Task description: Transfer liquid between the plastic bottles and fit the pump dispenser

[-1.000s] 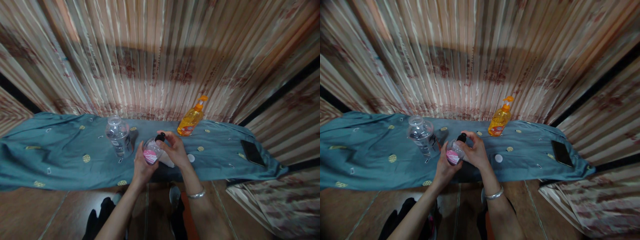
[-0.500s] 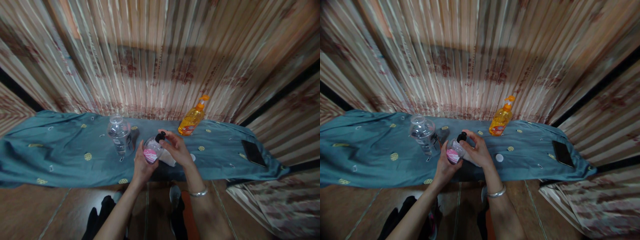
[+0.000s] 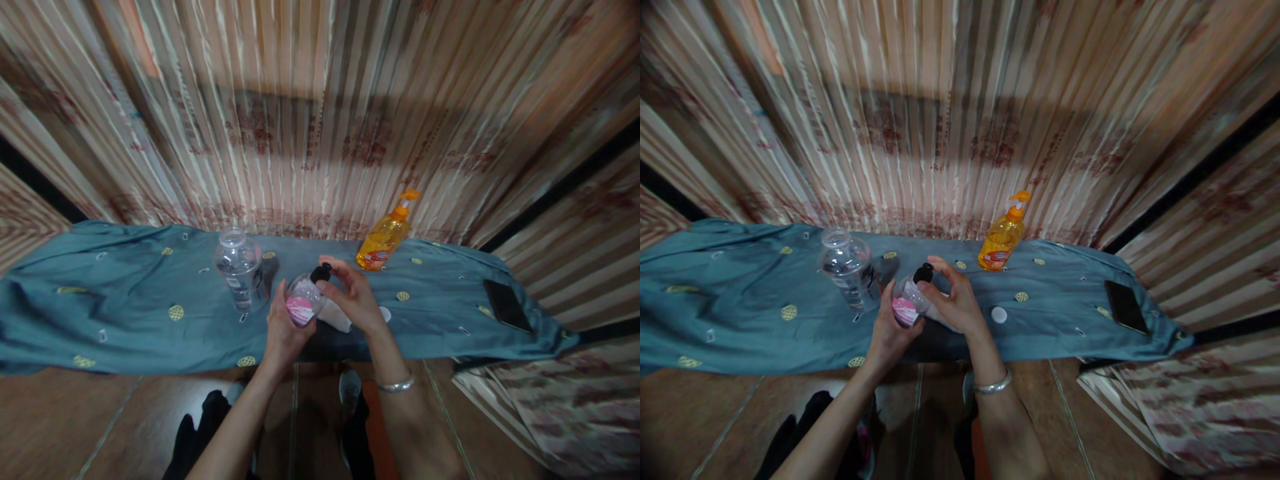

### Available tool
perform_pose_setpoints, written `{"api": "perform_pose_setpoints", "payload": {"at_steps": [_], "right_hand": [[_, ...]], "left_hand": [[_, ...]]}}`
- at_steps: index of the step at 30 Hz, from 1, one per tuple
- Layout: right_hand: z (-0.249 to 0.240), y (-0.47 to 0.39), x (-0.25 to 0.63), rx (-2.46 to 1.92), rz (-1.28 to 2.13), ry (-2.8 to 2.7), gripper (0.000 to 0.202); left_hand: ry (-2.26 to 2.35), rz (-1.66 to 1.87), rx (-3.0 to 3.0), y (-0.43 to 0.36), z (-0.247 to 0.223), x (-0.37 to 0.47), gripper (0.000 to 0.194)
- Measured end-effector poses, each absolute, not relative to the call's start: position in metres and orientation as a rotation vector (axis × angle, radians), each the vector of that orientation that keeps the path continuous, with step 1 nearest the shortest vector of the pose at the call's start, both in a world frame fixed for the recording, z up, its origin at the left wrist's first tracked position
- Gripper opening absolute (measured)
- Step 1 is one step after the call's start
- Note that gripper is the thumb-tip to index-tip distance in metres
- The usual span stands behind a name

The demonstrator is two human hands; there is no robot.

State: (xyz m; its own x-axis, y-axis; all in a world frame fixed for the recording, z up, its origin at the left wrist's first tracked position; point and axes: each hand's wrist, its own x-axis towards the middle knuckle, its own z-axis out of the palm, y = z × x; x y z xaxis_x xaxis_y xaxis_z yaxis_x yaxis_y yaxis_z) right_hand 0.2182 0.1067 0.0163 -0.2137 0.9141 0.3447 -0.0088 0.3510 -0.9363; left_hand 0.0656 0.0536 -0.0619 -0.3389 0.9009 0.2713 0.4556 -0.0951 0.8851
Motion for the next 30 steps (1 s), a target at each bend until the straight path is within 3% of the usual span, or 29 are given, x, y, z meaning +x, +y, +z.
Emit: {"api": "perform_pose_setpoints", "payload": {"at_steps": [4,11,20,26,30], "right_hand": [[0.0150,0.1048,0.2155,-0.920,0.991,-1.471,0.042],[0.0147,0.1077,0.2185,-0.858,1.026,-1.522,0.029],[0.0170,0.1028,0.2144,-0.971,0.925,-1.493,0.038],[0.0156,0.1062,0.2179,-0.883,1.000,-1.551,0.029],[0.0169,0.1047,0.2178,-0.899,0.972,-1.552,0.038]], "left_hand": [[1.762,1.424,1.487,0.0536,-0.0611,0.0656,0.100],[1.782,1.414,1.495,0.0537,-0.0597,0.0665,0.099],[1.793,1.409,1.508,0.0527,-0.0598,0.0671,0.099],[1.799,1.406,1.507,0.0524,-0.0600,0.0671,0.098],[1.793,1.397,1.507,0.0521,-0.0594,0.0666,0.099]]}}
